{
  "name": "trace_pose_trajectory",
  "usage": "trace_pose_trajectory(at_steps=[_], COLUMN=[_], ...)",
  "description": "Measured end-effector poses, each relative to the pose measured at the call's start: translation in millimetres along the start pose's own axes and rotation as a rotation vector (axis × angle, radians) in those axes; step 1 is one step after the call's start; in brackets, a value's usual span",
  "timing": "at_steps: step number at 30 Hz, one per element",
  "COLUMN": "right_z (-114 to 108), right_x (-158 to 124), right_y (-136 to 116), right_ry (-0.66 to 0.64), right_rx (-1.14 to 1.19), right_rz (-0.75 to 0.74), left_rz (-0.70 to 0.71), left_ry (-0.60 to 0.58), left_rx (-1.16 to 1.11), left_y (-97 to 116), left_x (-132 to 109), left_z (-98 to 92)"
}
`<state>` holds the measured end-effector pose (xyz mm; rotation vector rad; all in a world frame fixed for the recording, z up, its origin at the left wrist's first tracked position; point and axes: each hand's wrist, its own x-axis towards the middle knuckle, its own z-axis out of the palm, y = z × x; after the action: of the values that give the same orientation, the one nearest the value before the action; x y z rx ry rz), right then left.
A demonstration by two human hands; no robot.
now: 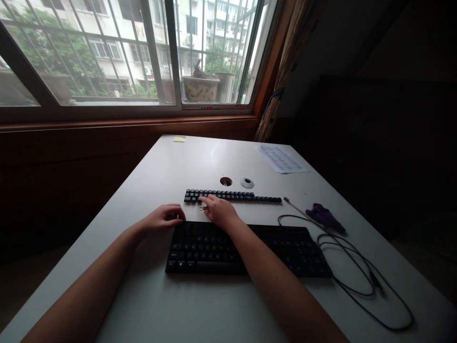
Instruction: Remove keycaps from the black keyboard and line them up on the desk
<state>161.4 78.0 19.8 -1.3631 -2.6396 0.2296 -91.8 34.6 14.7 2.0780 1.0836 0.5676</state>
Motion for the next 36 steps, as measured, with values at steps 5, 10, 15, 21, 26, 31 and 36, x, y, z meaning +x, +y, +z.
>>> trace_pose_trajectory(at_steps=[5,10,15,21,26,31,36], right_z=[-0.6,-1.7,-0.1,1.9,2.6,1.0,1.3], right_x=[-0.3,-0.7,-0.4,-0.7,-0.5,-0.5,-0.1], right_y=[-1.8,-4.4,-4.8,-3.5,-3.8,-4.6,-4.4], right_ry=[-0.026,-0.026,-0.016,-0.001,0.012,-0.011,-0.007], right_rx=[-0.011,-0.031,-0.037,-0.054,-0.058,-0.056,-0.069], right_rz=[0.006,0.004,-0.005,-0.019,-0.019,-0.001,-0.011], left_rz=[0.005,0.008,0.007,0.005,0.007,0.013,0.015], left_ry=[0.002,0.002,0.005,-0.007,-0.009,-0.01,-0.012], left_rx=[0.009,0.006,0.003,0.018,0.024,0.02,0.025], left_y=[0.6,0.2,1.1,0.6,-0.4,-1.2,-1.7], left_x=[-0.3,-0.1,0.0,-0.4,-0.6,-0.3,0.1], left_z=[-0.1,0.2,0.1,0.3,0.4,0.2,0.8])
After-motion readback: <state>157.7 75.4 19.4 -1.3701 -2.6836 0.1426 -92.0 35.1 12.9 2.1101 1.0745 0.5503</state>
